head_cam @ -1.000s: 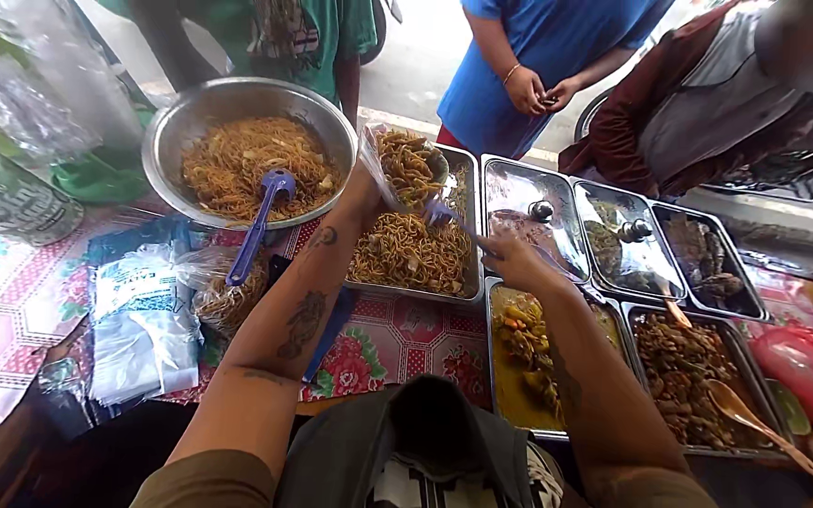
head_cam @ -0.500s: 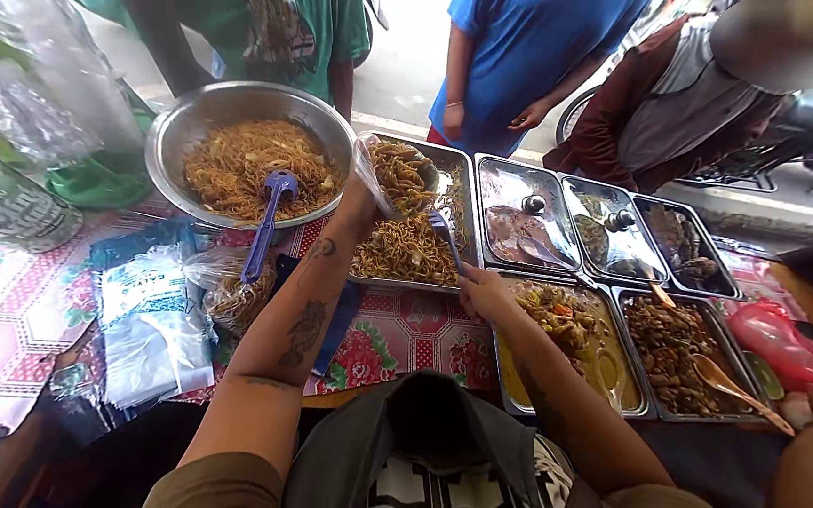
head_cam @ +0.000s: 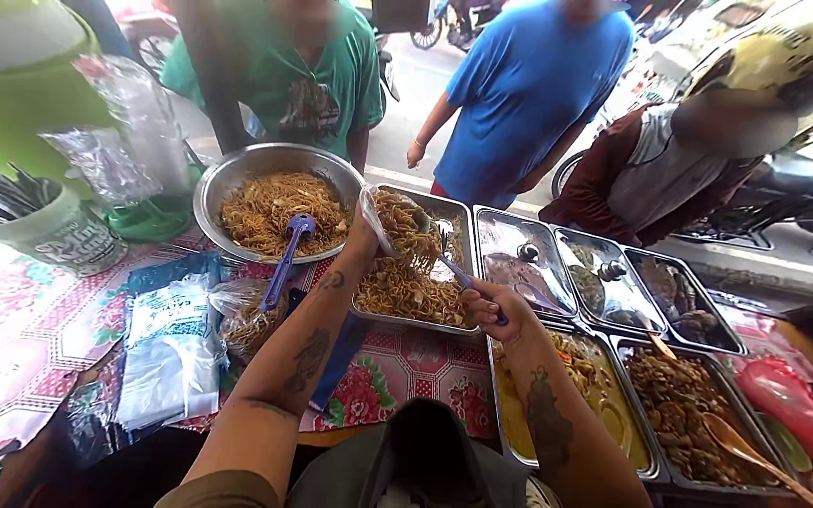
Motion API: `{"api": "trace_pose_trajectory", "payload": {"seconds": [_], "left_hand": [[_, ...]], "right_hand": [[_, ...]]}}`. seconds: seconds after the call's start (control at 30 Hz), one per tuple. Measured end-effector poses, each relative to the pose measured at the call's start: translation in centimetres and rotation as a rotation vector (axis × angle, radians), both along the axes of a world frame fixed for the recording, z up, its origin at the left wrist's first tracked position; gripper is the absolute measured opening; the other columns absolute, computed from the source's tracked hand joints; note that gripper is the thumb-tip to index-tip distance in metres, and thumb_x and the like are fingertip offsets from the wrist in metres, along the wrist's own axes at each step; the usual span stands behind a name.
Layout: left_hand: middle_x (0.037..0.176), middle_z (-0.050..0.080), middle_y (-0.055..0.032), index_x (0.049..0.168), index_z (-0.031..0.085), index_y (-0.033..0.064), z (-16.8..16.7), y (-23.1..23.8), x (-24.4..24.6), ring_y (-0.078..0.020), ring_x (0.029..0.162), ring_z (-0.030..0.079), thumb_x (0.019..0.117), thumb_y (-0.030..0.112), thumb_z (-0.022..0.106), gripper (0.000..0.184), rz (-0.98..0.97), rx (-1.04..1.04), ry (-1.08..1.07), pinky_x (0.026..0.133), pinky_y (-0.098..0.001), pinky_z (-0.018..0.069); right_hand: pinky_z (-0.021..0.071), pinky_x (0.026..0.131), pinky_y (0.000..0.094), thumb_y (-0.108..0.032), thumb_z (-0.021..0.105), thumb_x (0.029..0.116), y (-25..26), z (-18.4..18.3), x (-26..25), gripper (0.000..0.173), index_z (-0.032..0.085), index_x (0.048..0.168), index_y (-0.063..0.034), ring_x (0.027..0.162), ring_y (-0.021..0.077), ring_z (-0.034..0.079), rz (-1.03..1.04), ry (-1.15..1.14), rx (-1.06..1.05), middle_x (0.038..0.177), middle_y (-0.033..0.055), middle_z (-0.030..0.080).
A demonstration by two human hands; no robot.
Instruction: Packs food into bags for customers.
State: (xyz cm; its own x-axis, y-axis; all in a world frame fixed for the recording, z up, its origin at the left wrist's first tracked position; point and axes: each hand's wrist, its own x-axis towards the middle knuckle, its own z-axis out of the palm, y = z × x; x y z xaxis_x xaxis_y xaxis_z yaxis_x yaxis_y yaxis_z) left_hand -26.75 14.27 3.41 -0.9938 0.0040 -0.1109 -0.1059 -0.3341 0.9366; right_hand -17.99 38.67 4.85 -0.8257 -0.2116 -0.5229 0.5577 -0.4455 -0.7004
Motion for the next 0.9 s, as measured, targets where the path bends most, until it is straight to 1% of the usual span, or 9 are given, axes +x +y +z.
{"api": "trace_pose_trajectory", "payload": {"seconds": [0.23, 0.37, 0.47, 0.5, 0.63, 0.7, 0.8, 0.87, 0.9], "left_hand": [[0.151, 0.047, -0.0145, 0.163, 0.015, 0.0248, -2.3, 1.4, -1.4, -0.0264, 0.127, 0.056, 0.1122, 0.042, 0.024, 0.054, 0.003, -0.032, 0.002, 0.099, -0.0511, 0.0511], [0.151, 0.046, -0.0159, 0.162, 0.019, 0.0236, -3.3, 2.9, -2.3, -0.0282, 0.127, 0.055, 0.1124, 0.041, 0.025, 0.053, -0.012, -0.063, -0.01, 0.098, -0.053, 0.0501], [0.138, 0.055, -0.0178, 0.159, 0.029, 0.0233, -3.9, 4.1, -3.1, -0.0289, 0.112, 0.061, 0.1104, 0.052, 0.022, 0.057, -0.031, -0.045, -0.044, 0.088, -0.0515, 0.0543], [0.131, 0.058, -0.0171, 0.157, 0.031, 0.0237, -4.1, 4.5, -3.4, -0.0276, 0.106, 0.062, 0.1098, 0.054, 0.021, 0.057, -0.046, -0.03, -0.041, 0.083, -0.0498, 0.0552], [0.126, 0.06, -0.0135, 0.154, 0.033, 0.0206, -4.1, 5.3, -4.0, -0.0224, 0.102, 0.062, 0.1117, 0.046, 0.022, 0.051, -0.094, 0.042, -0.013, 0.083, -0.0448, 0.0554], [0.126, 0.06, -0.0133, 0.154, 0.032, 0.0229, -3.9, 5.5, -4.2, -0.023, 0.101, 0.063, 0.112, 0.045, 0.022, 0.048, -0.101, 0.052, -0.042, 0.08, -0.0448, 0.0558], [0.123, 0.06, -0.0142, 0.153, 0.032, 0.0237, -4.0, 5.5, -4.5, -0.0247, 0.097, 0.063, 0.1116, 0.045, 0.025, 0.047, -0.131, 0.057, -0.076, 0.076, -0.0449, 0.0554], [0.114, 0.062, -0.0121, 0.147, 0.038, 0.0214, -4.1, 5.6, -4.5, -0.0226, 0.092, 0.063, 0.111, 0.05, 0.02, 0.05, -0.147, 0.063, -0.104, 0.073, -0.0423, 0.0549], [0.111, 0.062, -0.0109, 0.144, 0.041, 0.02, -4.1, 5.5, -4.5, -0.0213, 0.09, 0.063, 0.1108, 0.051, 0.018, 0.051, -0.155, 0.071, -0.116, 0.072, -0.0411, 0.0549]], "right_hand": [[0.0368, 0.036, 0.0089, -0.024, 0.026, 0.1137, 1.8, 4.6, 0.3, 0.03, 0.052, 0.109, -0.0085, 0.039, -0.0041, 0.039, -0.003, 0.167, 0.073, 0.065, -0.0052, 0.049], [0.0359, 0.035, 0.0089, -0.021, 0.023, 0.1131, 2.2, 6.8, 0.6, 0.033, 0.051, 0.126, -0.0084, 0.039, -0.0046, 0.038, 0.034, 0.25, 0.112, 0.067, -0.0051, 0.048], [0.036, 0.035, 0.0094, -0.019, 0.023, 0.1127, 1.6, 7.2, 0.9, 0.032, 0.05, 0.124, -0.0078, 0.039, -0.0041, 0.038, 0.071, 0.266, 0.15, 0.066, -0.0046, 0.048], [0.0357, 0.035, 0.0101, -0.02, 0.024, 0.1131, 1.2, 7.1, 1.1, 0.03, 0.051, 0.122, -0.0083, 0.039, -0.0034, 0.037, 0.093, 0.268, 0.212, 0.066, -0.0043, 0.048], [0.0374, 0.037, 0.0174, -0.012, 0.037, 0.1114, -0.4, 6.2, 1.7, 0.041, 0.044, 0.151, -0.0028, 0.041, 0.0022, 0.041, 0.202, 0.381, 0.734, 0.067, -0.0018, 0.054], [0.0432, 0.049, 0.0206, -0.009, 0.048, 0.1073, -0.5, 5.5, 1.7, 0.043, 0.049, 0.15, 0.0003, 0.051, 0.0044, 0.048, 0.262, 0.569, 1.156, 0.074, 0.0015, 0.061], [0.0538, 0.088, 0.0395, -0.014, 0.052, 0.1062, -0.1, 5.7, 1.9, 0.044, 0.052, 0.149, -0.0029, 0.094, 0.0237, 0.068, 0.298, 0.746, 1.529, 0.114, 0.0186, 0.072], [0.0541, 0.094, 0.0472, -0.015, 0.053, 0.1054, 0.5, 6.0, 1.9, 0.043, 0.055, 0.147, -0.0032, 0.103, 0.031, 0.07, 0.241, 0.801, 1.598, 0.119, 0.0211, 0.072], [0.0553, 0.09, 0.0463, -0.014, 0.054, 0.105, 0.8, 6.2, 1.8, 0.043, 0.056, 0.146, -0.0027, 0.099, 0.0293, 0.071, 0.198, 0.806, 1.605, 0.116, 0.0206, 0.072]]}}
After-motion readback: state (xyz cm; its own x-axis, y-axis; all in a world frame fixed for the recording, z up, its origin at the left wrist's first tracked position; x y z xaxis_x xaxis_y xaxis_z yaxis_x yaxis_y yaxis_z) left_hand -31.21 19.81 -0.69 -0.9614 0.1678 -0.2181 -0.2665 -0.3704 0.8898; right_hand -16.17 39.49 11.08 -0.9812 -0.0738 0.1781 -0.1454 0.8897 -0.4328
